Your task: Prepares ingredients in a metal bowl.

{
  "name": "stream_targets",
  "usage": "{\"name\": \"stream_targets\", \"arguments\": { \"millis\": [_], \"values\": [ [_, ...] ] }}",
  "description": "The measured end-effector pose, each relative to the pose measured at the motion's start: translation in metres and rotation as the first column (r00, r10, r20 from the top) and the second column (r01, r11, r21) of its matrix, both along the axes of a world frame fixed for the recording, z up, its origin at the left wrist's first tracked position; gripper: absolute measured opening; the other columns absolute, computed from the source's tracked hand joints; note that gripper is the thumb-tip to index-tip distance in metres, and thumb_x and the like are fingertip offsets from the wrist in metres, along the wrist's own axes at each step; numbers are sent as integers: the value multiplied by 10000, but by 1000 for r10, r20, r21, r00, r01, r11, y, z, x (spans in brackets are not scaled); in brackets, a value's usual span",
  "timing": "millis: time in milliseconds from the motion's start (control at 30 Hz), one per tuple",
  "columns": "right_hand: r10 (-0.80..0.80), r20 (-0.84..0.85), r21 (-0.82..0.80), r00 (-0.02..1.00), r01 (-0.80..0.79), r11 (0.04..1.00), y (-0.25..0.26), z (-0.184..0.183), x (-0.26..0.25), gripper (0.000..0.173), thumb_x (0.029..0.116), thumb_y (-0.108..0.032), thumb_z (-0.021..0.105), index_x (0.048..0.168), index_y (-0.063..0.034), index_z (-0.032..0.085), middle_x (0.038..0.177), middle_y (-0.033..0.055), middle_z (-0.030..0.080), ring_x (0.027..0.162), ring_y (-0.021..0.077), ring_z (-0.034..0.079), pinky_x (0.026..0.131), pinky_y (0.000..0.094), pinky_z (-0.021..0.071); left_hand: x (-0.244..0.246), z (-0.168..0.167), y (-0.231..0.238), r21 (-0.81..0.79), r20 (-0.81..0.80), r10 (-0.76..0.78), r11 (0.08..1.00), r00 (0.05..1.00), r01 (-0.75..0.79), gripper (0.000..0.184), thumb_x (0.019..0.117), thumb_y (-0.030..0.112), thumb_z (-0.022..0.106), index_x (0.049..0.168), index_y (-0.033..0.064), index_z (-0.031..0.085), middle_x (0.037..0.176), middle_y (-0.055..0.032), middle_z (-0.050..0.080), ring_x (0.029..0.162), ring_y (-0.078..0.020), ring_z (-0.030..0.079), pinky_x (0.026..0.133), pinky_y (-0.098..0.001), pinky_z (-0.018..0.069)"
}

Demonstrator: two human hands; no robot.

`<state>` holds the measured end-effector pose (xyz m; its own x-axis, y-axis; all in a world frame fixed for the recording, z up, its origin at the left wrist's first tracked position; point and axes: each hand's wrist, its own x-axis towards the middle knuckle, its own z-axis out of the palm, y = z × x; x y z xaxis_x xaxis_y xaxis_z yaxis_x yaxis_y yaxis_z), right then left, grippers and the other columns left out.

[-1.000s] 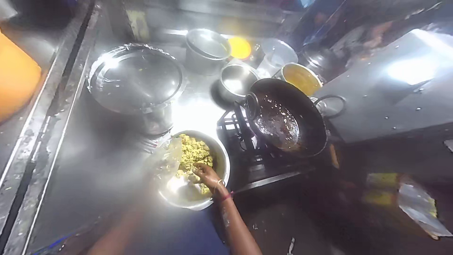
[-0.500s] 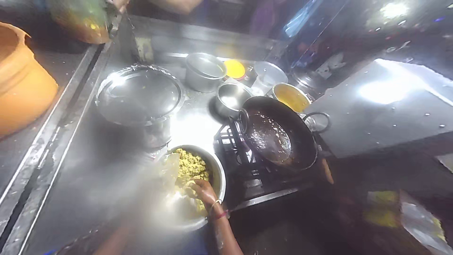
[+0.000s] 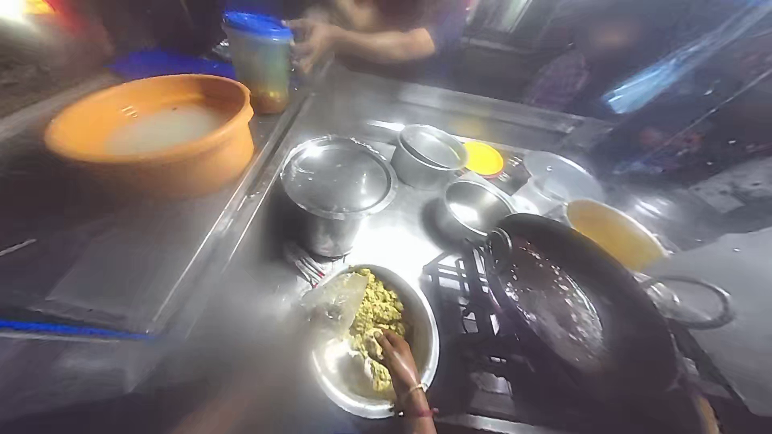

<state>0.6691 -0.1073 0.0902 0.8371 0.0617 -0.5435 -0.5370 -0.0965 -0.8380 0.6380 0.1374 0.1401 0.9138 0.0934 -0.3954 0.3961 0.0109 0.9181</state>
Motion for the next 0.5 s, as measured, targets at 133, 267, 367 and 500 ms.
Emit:
{"name": "stream_targets", "arguments": {
  "millis": [133, 267, 367, 500],
  "values": [
    [-2, 2, -6, 1000, 2, 1000, 1, 1, -1, 302, 1035, -154, 615, 1258, 49, 637, 1155, 205, 677, 963, 265, 708, 833, 459, 624, -5, -19, 2, -7, 60, -45, 999, 997, 46, 508, 1098, 274, 309, 1414, -96, 457, 1350, -214, 585, 1268, -175, 563, 1113, -327, 446],
    [4, 11, -11, 1000, -4, 1000, 2, 1, -1, 303, 1024, -139, 627, 1264, 47, 636, 1164, 208, 677, 969, 264, 709, 845, 457, 621, -10, -12, 2, 54, 39, -58, 997, 998, 56, 489, 1103, 222, 348, 1438, -127, 419, 1420, -275, 522, 1349, -243, 503, 1170, -346, 374],
    [9, 13, -35, 1000, -9, 999, 1, -1, -1, 314, 1020, -147, 639, 1266, 49, 639, 1156, 215, 676, 963, 271, 704, 839, 468, 617, -11, -19, 3, 68, 54, -80, 995, 995, 76, 515, 1101, 248, 351, 1436, -137, 416, 1423, -283, 519, 1353, -246, 501, 1172, -346, 371],
    [-2, 17, -47, 1000, 3, 999, 1, 0, -2, 333, 1027, -148, 625, 1284, 65, 614, 1162, 229, 670, 969, 290, 709, 829, 477, 622, -12, -22, 2, 65, 44, -126, 990, 991, 123, 605, 1069, 353, 363, 1423, -135, 416, 1401, -271, 537, 1339, -247, 514, 1163, -369, 389]
  ]
}}
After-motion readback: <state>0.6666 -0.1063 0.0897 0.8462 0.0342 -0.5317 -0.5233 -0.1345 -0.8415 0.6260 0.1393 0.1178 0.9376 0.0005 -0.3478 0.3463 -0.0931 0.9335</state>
